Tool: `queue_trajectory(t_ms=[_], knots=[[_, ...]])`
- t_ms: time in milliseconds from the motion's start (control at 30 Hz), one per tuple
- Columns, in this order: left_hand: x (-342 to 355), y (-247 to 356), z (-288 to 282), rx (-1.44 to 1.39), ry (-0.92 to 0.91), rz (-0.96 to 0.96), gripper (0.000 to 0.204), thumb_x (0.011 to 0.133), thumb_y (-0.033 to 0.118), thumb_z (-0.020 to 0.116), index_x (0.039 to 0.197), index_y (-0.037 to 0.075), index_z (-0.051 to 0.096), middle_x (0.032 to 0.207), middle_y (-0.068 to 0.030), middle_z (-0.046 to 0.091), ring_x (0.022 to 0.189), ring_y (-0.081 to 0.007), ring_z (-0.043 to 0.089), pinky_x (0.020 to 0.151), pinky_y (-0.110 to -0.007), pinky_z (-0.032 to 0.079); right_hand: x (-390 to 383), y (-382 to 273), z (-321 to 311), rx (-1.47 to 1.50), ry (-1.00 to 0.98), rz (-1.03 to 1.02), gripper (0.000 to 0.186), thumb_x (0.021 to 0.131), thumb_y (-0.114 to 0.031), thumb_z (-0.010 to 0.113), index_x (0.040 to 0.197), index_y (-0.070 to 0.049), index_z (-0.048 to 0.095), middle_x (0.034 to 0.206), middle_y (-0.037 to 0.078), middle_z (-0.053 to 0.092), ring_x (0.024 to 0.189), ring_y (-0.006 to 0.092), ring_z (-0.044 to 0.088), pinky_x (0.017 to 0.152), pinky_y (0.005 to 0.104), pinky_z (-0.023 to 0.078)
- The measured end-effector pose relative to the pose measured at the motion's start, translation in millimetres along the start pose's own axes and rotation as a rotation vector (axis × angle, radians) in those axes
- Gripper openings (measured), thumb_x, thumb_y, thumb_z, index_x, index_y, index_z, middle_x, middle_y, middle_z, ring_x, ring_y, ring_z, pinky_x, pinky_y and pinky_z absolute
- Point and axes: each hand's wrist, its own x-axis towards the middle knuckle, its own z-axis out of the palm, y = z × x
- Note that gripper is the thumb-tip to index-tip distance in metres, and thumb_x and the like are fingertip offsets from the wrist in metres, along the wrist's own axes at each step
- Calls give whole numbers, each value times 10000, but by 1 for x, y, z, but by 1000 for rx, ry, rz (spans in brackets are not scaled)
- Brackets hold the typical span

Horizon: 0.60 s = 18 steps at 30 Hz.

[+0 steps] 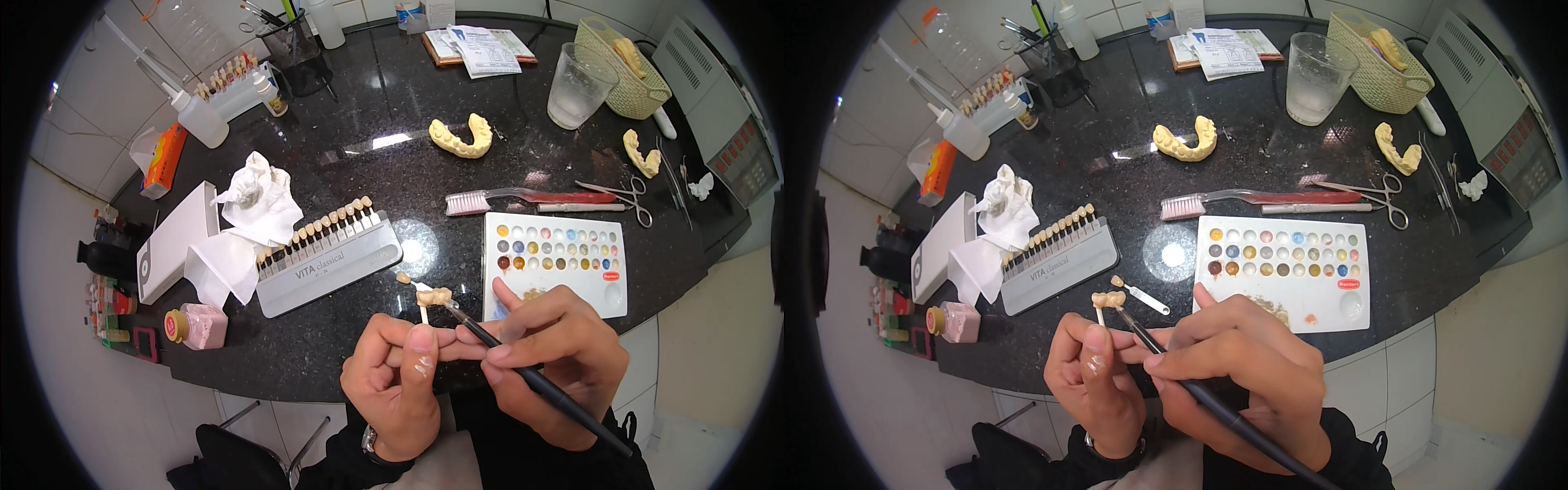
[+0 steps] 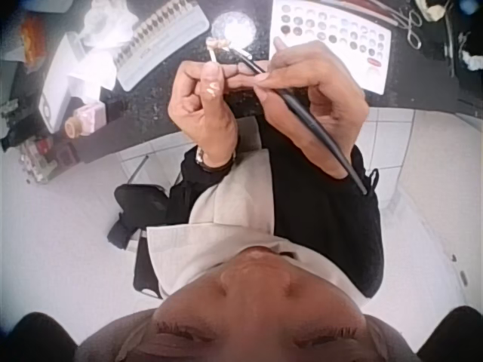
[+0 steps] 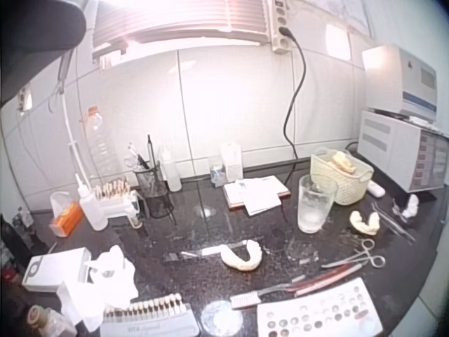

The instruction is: The person applies stains to a dental bridge using a fine brush, repeatedly dipping the brush into a palette of colors and carefully painting the surfaces of the prosthetic teeth.

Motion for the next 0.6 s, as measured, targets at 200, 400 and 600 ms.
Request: queue_trajectory(t_ms=[200,400,600], knots=[[0,0,0,-35,-9,-16,211,936,115,461,826,-65,479,800,-230,642,719,-251,676,650,-289,558,-2,-2,-1,-13,27,15,229,630,83,681,812,-48,634,812,100,580,771,182,622,936,469,433],[0,-1,1,-42,0,-8,211,936,116,461,827,-64,478,793,-229,639,719,-253,676,650,-289,556,1,-2,3,23,90,34,213,633,66,699,809,-42,647,783,94,601,752,183,616,896,448,461],[0,1,0,-47,-11,-25,211,935,115,459,824,-64,481,772,-219,633,716,-258,676,642,-293,556,0,-1,-1,32,16,25,212,632,74,689,803,-38,635,805,105,586,759,171,603,928,463,444]])
